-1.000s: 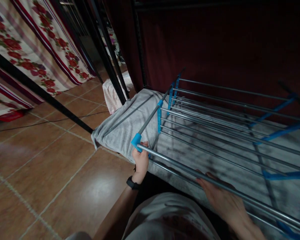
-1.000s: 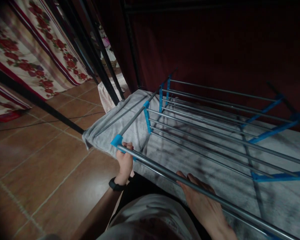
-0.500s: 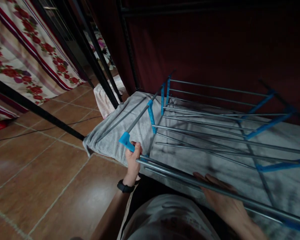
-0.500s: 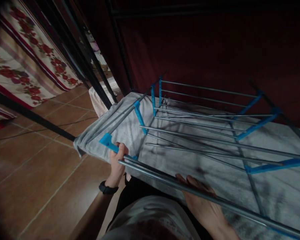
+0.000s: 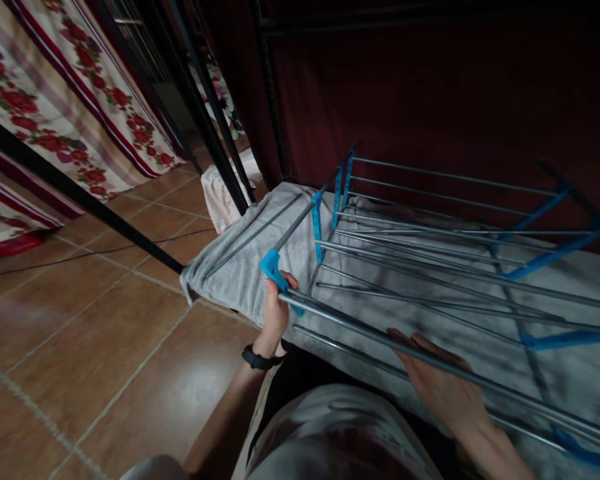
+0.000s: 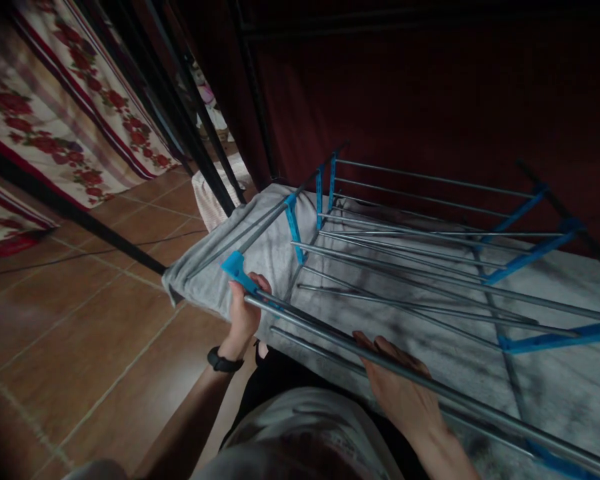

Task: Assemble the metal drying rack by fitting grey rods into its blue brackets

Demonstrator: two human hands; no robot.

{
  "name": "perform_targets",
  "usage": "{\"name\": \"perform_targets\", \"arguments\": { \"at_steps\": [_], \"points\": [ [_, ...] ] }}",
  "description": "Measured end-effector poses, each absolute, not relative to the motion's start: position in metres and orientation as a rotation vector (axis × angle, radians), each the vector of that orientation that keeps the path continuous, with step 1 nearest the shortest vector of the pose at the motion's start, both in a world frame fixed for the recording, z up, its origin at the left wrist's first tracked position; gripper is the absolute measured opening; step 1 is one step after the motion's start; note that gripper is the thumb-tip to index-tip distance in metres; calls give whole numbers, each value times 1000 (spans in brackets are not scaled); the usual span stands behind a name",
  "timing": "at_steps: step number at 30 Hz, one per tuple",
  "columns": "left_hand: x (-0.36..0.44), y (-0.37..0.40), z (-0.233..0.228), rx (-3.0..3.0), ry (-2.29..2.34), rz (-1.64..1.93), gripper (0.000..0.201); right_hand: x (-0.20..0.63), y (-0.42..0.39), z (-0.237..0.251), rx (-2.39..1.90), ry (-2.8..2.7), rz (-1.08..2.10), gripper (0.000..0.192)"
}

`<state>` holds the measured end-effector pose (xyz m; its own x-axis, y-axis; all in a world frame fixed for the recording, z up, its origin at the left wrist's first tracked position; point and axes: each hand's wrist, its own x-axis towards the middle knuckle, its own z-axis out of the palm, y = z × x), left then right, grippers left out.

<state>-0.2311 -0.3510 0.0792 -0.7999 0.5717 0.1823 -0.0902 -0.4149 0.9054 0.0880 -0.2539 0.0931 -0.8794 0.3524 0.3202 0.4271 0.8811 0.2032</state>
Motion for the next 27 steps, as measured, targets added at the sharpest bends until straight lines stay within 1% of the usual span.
{"name": "perform_targets", "arguments": {
  "at_steps": [4,13,19,23,27],
  "points": [
    [-232,-355,73,743,1398,2154,70,87,-256,92,-551,-2745,-379,42],
    [-231,-355,75,793,1396,2103,71,94,-253,90,-534,-2748,-355,54],
    [-238,-359,72,858,1401,2038,71,95,-255,87,-510,-2739,-443,49],
    [-241,-363,68,899,1424,1929,71,93,-253,90,-510,-2752,-403,52],
    [-239,-361,71,891,1424,1948,69,92,-251,91,-517,-2737,-354,51]
  ]
}}
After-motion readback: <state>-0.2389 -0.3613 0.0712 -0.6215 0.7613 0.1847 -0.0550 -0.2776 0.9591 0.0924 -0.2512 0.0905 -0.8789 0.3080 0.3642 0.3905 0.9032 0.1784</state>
